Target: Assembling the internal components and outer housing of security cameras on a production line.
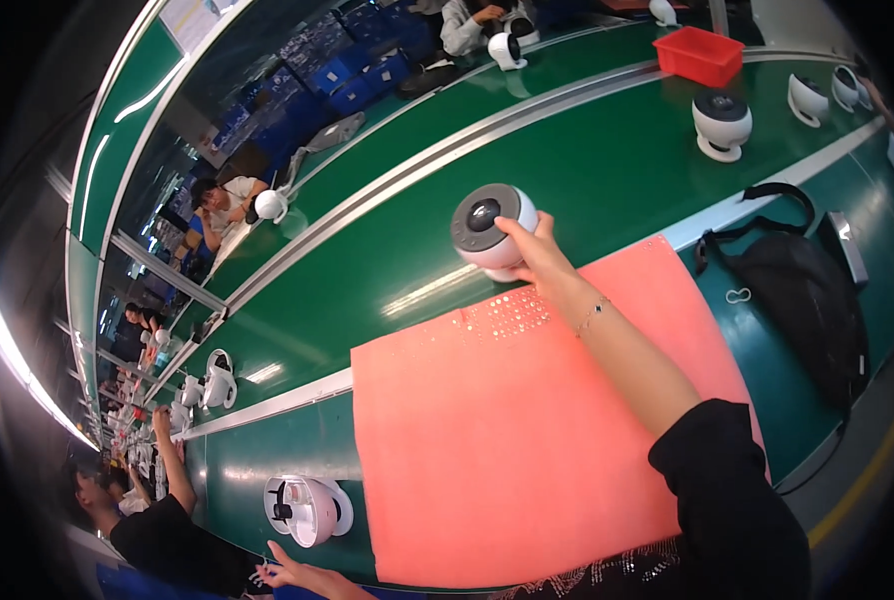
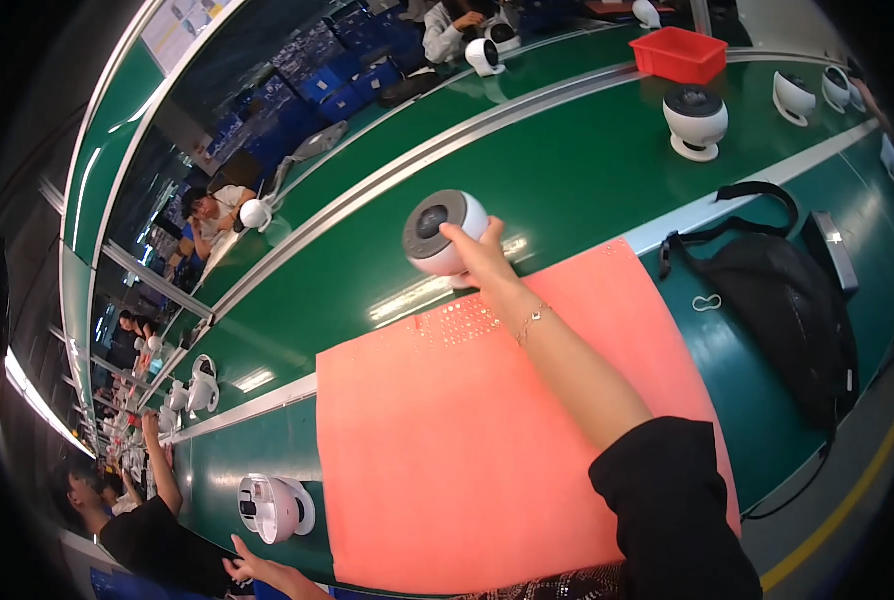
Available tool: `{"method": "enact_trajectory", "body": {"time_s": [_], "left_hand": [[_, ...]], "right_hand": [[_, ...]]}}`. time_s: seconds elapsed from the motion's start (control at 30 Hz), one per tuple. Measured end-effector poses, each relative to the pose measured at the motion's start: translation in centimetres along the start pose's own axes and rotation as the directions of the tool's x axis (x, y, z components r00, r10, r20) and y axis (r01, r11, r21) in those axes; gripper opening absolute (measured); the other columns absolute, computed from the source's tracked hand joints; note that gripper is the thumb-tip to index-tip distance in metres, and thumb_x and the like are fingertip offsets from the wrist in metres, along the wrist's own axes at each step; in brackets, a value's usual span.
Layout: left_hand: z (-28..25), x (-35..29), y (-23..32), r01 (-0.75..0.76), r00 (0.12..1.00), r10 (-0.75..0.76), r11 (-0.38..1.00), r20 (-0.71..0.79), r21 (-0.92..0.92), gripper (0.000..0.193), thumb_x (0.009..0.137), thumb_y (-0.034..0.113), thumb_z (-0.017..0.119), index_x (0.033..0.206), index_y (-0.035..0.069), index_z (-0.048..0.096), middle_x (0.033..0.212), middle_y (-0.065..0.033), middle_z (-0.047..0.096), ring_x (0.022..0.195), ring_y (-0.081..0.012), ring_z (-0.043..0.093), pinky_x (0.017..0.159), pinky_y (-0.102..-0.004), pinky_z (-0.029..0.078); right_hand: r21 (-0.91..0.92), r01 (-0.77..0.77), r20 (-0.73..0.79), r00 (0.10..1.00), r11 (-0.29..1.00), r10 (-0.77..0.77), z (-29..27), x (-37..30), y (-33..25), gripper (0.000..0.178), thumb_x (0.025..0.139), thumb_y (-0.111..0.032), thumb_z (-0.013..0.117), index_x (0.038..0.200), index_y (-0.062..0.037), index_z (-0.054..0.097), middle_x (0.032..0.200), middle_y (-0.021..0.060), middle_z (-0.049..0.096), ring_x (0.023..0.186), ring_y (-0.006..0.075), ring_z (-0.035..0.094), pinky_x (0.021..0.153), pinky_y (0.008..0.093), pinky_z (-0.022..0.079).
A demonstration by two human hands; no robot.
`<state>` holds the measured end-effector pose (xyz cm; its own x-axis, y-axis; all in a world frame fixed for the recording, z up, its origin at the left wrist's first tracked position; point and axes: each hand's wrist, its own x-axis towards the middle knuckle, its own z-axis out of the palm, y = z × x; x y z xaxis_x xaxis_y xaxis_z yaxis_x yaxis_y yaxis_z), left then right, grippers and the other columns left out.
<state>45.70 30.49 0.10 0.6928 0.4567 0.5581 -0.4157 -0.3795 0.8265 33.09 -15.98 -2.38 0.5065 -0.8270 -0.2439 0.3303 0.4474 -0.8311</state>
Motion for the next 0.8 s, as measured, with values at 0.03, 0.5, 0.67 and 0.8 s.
{"method": "enact_trajectory", "body": {"time_s": [0.03,0.5,0.67,0.8], "left_hand": [[-0.9,-0.1,-2.0,0.210,0.976,-0.204,0.974,0.073,-0.082,0.062,0.078,0.022,0.061,0.128,0.009,0.026,0.132,-0.0133,0.024,0.121,-0.0285,0.027,0.099,-0.0446,0.027],[1.0,-0.8,-0.5,0.755,0.508,-0.466,0.646,0.725,-0.114,0.057,0.083,0.037,0.048,0.129,0.008,0.033,0.130,-0.0118,0.039,0.117,-0.0305,0.042,0.090,-0.0435,0.041],[3.5,-0.6,2.3,0.798,0.317,-0.296,0.597,0.901,-0.084,0.050,0.081,0.034,0.044,0.113,-0.004,0.048,0.110,-0.0148,0.056,0.100,-0.0268,0.055,0.085,-0.0376,0.045],[7.3,-2.1,6.7,0.818,-0.032,-0.265,0.547,0.964,0.178,0.055,0.074,0.032,0.047,0.115,-0.005,0.044,0.106,-0.0183,0.056,0.095,-0.0269,0.056,0.083,-0.0344,0.045]], "right_hand": [[-0.020,0.036,-0.029,0.999,0.999,-0.037,-0.8,0.6,0.3,0.082,0.073,-0.037,0.066,0.129,-0.0096,0.012,0.124,0.0172,0.034,0.109,0.0299,0.046,0.078,0.0452,0.048],[-0.600,0.472,-0.135,0.736,0.646,-0.663,1.3,-3.2,-5.4,0.065,0.073,-0.026,0.064,0.122,-0.0066,0.026,0.119,0.0166,0.022,0.104,0.0329,0.023,0.094,0.0433,0.022],[-0.451,0.814,0.757,0.566,0.366,-0.326,3.7,-9.0,-5.7,0.064,0.068,-0.024,0.066,0.122,-0.0124,0.034,0.112,0.0174,0.030,0.103,0.0353,0.034,0.091,0.0467,0.029],[-0.383,0.922,0.922,0.385,-0.057,0.049,1.7,-13.9,-6.2,0.078,0.063,-0.018,0.070,0.130,-0.0217,0.030,0.126,0.0200,0.026,0.119,0.0437,0.024,0.097,0.0672,0.011]]}}
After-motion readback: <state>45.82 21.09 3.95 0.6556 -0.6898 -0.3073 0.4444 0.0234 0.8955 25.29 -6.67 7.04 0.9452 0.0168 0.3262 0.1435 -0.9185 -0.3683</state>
